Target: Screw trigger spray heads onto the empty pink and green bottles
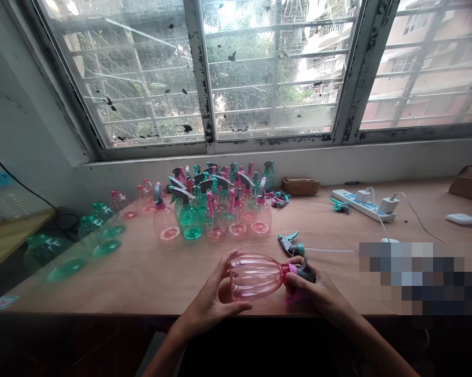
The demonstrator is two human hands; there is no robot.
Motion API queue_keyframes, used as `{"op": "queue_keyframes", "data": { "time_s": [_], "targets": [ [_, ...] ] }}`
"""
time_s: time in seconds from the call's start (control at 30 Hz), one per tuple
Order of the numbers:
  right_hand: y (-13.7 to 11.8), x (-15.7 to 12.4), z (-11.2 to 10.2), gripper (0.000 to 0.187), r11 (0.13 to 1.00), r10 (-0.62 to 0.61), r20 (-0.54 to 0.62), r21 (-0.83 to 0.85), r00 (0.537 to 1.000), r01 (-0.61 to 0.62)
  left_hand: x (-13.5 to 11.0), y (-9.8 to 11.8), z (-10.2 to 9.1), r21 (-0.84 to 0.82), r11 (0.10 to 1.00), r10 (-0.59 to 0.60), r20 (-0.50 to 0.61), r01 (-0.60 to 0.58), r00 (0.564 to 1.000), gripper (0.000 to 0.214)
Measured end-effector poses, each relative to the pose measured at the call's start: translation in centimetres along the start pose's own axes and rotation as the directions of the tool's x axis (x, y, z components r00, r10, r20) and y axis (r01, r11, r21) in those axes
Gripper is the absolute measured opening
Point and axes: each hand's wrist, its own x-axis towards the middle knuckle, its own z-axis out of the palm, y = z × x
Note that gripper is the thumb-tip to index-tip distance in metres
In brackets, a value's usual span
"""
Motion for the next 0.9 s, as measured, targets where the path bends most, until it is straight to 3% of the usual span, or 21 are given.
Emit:
{"op": "queue_keyframes", "data": {
  "time_s": [0.13,0.23,0.33,0.53,0.73,0.9],
  "targets": [
    [0.2,0.2,-0.1,0.036,0.999,-0.01,0.002,0.05,1.0,0.01,0.0,-0.3,0.1,0.039,0.998,0.058,-0.042,-0.057,0.997,0.087],
    [-0.1,0.0,0.0,0.036,0.999,0.001,0.008,0.048,1.0,-0.001,-0.1,0.1,0.2,-0.068,0.998,0.002,-0.024,-0.003,1.0,0.108],
    [-0.5,-0.2,0.2,0.037,1.0,0.018,0.003,0.012,1.0,-0.018,-0.1,0.7,0.2,-0.105,0.993,-0.056,0.007,0.056,0.998,0.105],
    [0.0,0.1,0.0,0.038,0.999,-0.002,-0.016,0.032,1.0,0.002,0.1,-0.1,0.0,0.134,0.988,0.081,-0.058,-0.073,0.995,0.083],
    [0.2,0.1,-0.2,0.043,0.999,0.035,0.007,0.002,0.999,-0.035,0.0,-0.2,-0.1,0.124,0.992,0.038,-0.05,-0.032,0.998,0.109],
    [-0.3,0.0,0.1,0.041,0.999,0.018,-0.01,-0.031,1.0,-0.019,0.0,-0.2,0.0,0.256,0.964,0.1,-0.079,-0.077,0.992,0.088]
  ]
}}
